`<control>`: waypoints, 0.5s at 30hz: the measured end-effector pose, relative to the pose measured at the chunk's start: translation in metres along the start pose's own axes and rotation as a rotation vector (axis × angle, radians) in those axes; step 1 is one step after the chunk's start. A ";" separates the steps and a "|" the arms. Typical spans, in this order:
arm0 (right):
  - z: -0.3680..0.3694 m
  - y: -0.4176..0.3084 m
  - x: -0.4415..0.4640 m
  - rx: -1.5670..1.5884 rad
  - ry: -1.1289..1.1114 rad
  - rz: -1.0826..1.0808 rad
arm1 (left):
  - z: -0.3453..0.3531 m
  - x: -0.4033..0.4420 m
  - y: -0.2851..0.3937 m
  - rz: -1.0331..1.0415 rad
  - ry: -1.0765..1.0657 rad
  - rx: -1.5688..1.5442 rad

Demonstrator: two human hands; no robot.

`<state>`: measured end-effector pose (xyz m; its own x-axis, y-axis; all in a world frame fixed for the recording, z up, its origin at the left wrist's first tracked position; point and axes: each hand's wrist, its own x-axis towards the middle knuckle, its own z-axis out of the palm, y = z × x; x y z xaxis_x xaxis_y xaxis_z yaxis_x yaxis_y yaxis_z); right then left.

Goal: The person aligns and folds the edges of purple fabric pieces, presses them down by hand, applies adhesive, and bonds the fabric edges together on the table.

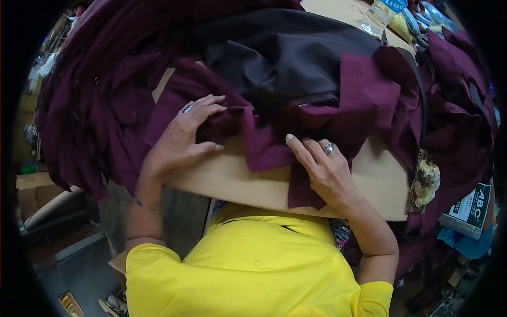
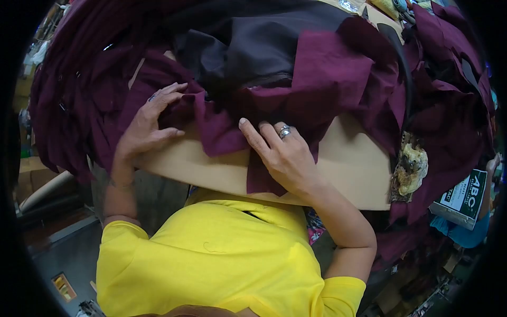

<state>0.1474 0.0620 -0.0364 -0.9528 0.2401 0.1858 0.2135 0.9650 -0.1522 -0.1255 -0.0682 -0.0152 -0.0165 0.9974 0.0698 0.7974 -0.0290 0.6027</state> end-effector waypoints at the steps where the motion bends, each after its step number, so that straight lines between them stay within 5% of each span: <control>1: -0.006 0.002 0.000 0.044 -0.084 0.013 | 0.009 -0.003 -0.007 -0.005 0.051 0.088; 4: -0.053 0.007 0.008 0.877 -0.078 0.089 | 0.006 -0.008 -0.005 0.032 0.150 0.258; 5: -0.071 0.017 0.010 0.933 0.105 -0.067 | 0.000 -0.008 0.000 0.049 0.176 0.297; 8: -0.109 0.032 0.015 1.343 0.396 0.420 | -0.022 0.006 0.031 0.140 0.349 0.277; 10: -0.092 0.072 0.021 1.442 0.423 0.442 | -0.026 0.013 0.044 0.132 0.434 0.172; 15: -0.051 0.124 0.017 1.403 0.345 0.415 | -0.031 0.027 0.041 0.368 0.611 0.580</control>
<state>0.1685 0.1912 -0.0030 -0.7394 0.6685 0.0797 -0.1161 -0.0100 -0.9932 -0.1120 -0.0442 0.0360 0.1142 0.7186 0.6860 0.9905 -0.1357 -0.0227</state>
